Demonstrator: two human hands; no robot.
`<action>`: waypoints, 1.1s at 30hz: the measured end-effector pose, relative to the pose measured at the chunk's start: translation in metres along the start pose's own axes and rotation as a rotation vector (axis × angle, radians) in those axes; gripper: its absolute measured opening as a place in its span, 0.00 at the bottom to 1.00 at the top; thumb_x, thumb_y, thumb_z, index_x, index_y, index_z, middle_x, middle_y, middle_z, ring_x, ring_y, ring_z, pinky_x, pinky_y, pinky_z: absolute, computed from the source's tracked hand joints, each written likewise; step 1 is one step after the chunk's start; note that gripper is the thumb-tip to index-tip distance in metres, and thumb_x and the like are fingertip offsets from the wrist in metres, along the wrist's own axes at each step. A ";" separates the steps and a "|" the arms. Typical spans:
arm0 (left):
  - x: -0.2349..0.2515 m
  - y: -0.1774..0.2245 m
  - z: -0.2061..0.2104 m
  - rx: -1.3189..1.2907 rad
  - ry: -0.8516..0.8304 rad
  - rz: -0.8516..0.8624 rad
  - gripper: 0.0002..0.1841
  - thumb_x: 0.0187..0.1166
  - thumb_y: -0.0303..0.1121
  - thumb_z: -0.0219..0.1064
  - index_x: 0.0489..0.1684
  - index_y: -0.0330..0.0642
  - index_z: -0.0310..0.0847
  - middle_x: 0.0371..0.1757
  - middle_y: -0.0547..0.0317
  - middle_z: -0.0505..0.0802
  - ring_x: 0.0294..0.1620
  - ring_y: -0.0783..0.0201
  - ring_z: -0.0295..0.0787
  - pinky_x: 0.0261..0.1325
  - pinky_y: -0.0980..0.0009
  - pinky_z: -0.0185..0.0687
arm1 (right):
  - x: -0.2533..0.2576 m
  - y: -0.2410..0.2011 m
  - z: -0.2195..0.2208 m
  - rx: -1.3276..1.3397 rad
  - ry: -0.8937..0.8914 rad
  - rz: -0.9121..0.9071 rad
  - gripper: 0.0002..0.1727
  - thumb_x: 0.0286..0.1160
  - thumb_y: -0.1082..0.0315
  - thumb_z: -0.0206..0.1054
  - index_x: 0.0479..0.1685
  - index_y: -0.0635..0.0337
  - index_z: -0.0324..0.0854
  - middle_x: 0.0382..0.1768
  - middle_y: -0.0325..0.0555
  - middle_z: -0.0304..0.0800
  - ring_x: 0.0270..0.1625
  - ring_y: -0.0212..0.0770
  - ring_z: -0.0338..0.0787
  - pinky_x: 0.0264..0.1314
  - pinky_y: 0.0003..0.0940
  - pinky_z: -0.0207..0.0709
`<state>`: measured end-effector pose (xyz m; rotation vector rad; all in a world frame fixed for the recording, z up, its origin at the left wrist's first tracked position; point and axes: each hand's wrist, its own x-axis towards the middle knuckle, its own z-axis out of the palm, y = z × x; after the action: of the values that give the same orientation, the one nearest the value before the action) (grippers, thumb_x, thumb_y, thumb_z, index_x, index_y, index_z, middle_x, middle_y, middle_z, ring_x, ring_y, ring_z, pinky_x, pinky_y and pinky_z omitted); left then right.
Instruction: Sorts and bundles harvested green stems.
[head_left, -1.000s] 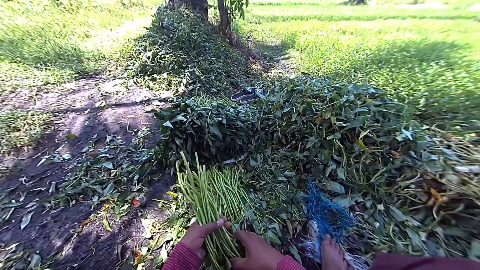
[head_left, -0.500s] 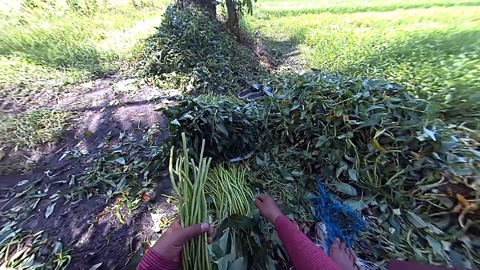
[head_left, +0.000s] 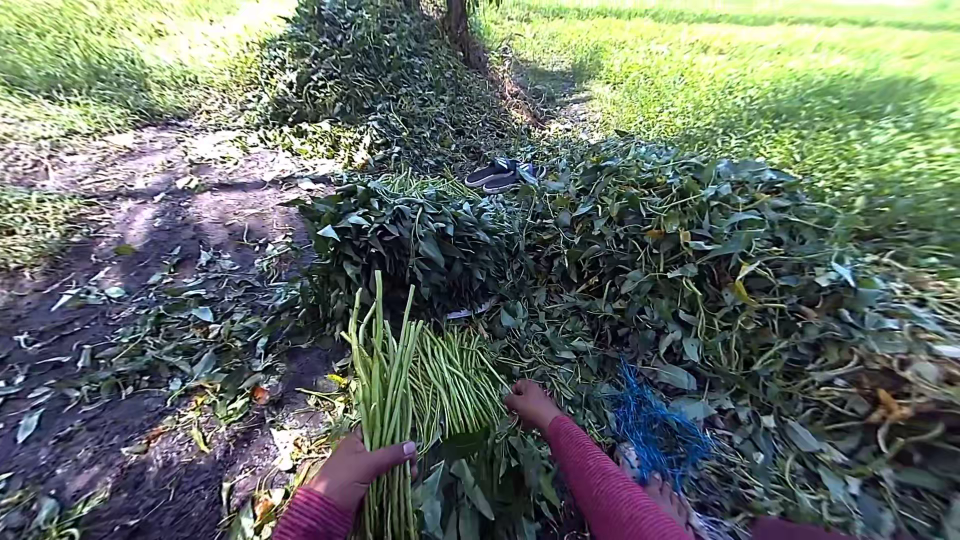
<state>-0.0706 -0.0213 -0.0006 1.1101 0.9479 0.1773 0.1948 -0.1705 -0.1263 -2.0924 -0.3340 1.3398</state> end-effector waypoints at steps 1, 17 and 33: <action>0.000 0.001 0.003 0.013 -0.006 -0.018 0.21 0.67 0.17 0.73 0.57 0.29 0.73 0.31 0.44 0.94 0.30 0.52 0.96 0.37 0.60 0.94 | 0.006 0.006 0.005 -0.031 -0.012 -0.035 0.29 0.84 0.53 0.64 0.73 0.66 0.74 0.62 0.63 0.86 0.58 0.58 0.90 0.60 0.58 0.83; 0.004 -0.002 0.009 0.070 -0.028 -0.080 0.20 0.70 0.18 0.73 0.60 0.29 0.75 0.32 0.44 0.94 0.31 0.52 0.96 0.38 0.60 0.94 | -0.014 -0.013 -0.025 -0.281 -0.043 -0.039 0.20 0.79 0.63 0.62 0.64 0.65 0.78 0.53 0.57 0.89 0.51 0.50 0.91 0.58 0.54 0.82; 0.016 -0.018 0.032 0.079 -0.027 -0.200 0.17 0.71 0.21 0.74 0.56 0.29 0.77 0.34 0.44 0.94 0.33 0.52 0.95 0.42 0.58 0.93 | -0.020 0.033 0.009 -0.601 0.098 0.029 0.30 0.70 0.68 0.68 0.77 0.60 0.75 0.76 0.67 0.76 0.75 0.65 0.80 0.72 0.67 0.77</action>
<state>-0.0434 -0.0427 -0.0203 1.0798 1.0428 -0.0388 0.1735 -0.2031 -0.1352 -2.6461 -0.7392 1.2487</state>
